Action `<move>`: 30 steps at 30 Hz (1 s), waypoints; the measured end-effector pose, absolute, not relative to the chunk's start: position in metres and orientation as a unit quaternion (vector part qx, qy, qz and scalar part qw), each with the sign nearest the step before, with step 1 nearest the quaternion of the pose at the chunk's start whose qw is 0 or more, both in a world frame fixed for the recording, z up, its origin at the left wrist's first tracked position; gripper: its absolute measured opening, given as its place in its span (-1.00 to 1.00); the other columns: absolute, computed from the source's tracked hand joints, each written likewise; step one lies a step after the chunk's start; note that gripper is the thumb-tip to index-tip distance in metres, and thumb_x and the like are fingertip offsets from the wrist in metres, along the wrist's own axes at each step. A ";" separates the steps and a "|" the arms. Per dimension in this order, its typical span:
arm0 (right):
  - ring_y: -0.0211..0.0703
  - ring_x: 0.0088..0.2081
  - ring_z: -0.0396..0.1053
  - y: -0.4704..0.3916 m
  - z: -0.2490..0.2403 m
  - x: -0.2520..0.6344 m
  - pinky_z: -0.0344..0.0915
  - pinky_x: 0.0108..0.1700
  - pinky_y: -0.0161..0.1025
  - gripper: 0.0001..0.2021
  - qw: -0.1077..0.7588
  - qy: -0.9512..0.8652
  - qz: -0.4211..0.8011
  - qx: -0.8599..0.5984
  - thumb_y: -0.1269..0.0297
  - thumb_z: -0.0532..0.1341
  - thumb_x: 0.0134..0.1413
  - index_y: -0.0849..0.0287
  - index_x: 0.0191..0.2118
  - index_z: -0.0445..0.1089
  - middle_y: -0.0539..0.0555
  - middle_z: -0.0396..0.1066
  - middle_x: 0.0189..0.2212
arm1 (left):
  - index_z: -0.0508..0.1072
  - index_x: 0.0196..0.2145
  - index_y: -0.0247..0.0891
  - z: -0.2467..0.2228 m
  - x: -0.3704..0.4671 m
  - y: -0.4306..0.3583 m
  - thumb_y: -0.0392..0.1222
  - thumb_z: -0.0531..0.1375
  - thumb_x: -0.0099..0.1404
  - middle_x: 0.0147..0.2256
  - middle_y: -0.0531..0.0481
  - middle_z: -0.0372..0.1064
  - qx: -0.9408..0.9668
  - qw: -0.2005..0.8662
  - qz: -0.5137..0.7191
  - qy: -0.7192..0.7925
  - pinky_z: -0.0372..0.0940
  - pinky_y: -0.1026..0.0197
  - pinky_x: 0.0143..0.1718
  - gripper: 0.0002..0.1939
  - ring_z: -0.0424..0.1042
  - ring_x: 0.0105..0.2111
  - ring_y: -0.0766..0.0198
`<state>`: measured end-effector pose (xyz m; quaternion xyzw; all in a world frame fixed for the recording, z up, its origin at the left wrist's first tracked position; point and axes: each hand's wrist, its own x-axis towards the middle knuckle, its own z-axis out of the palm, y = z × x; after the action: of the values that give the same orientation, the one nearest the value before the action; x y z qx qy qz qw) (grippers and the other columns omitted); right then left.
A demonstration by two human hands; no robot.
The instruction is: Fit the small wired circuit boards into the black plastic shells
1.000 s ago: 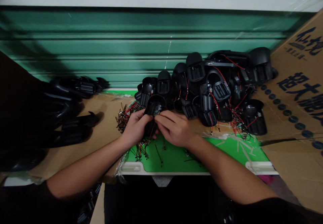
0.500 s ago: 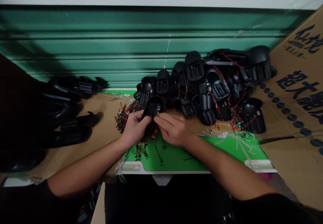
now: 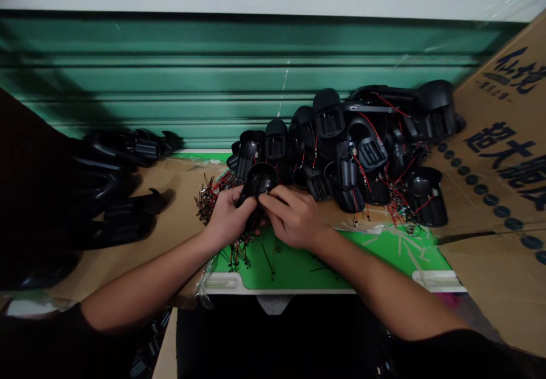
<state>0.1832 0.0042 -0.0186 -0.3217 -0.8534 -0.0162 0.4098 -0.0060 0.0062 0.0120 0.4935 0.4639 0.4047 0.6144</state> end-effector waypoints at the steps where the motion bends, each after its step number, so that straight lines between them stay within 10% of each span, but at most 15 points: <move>1: -0.11 -0.22 0.55 0.005 -0.018 0.183 0.52 -0.22 -0.18 -0.69 0.415 -0.850 -0.008 -0.323 0.49 0.23 0.32 0.15 0.12 0.49 0.18 0.55 -0.12 | 0.39 -0.34 -0.26 0.012 -0.006 0.007 -0.16 0.24 0.25 -0.60 0.10 0.40 0.489 0.619 0.404 0.463 0.40 0.29 -0.70 -0.88 0.44 -0.67 0.28; 30: -0.15 -0.35 0.44 0.006 0.002 0.179 0.40 -0.30 -0.18 -0.82 0.480 -0.776 0.113 -0.392 0.43 0.25 0.29 0.11 -0.04 0.50 0.05 0.48 -0.33 | 0.46 -0.18 -0.27 0.014 -0.009 0.016 0.13 0.37 0.27 -0.42 0.01 0.53 0.406 0.681 0.431 0.431 0.48 0.22 -0.60 -0.58 0.54 -0.56 0.24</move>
<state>0.1793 0.0059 0.0021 -0.3924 -0.7763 0.1129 0.4802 -0.0092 0.0159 0.0143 0.4061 0.4310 0.4310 0.6809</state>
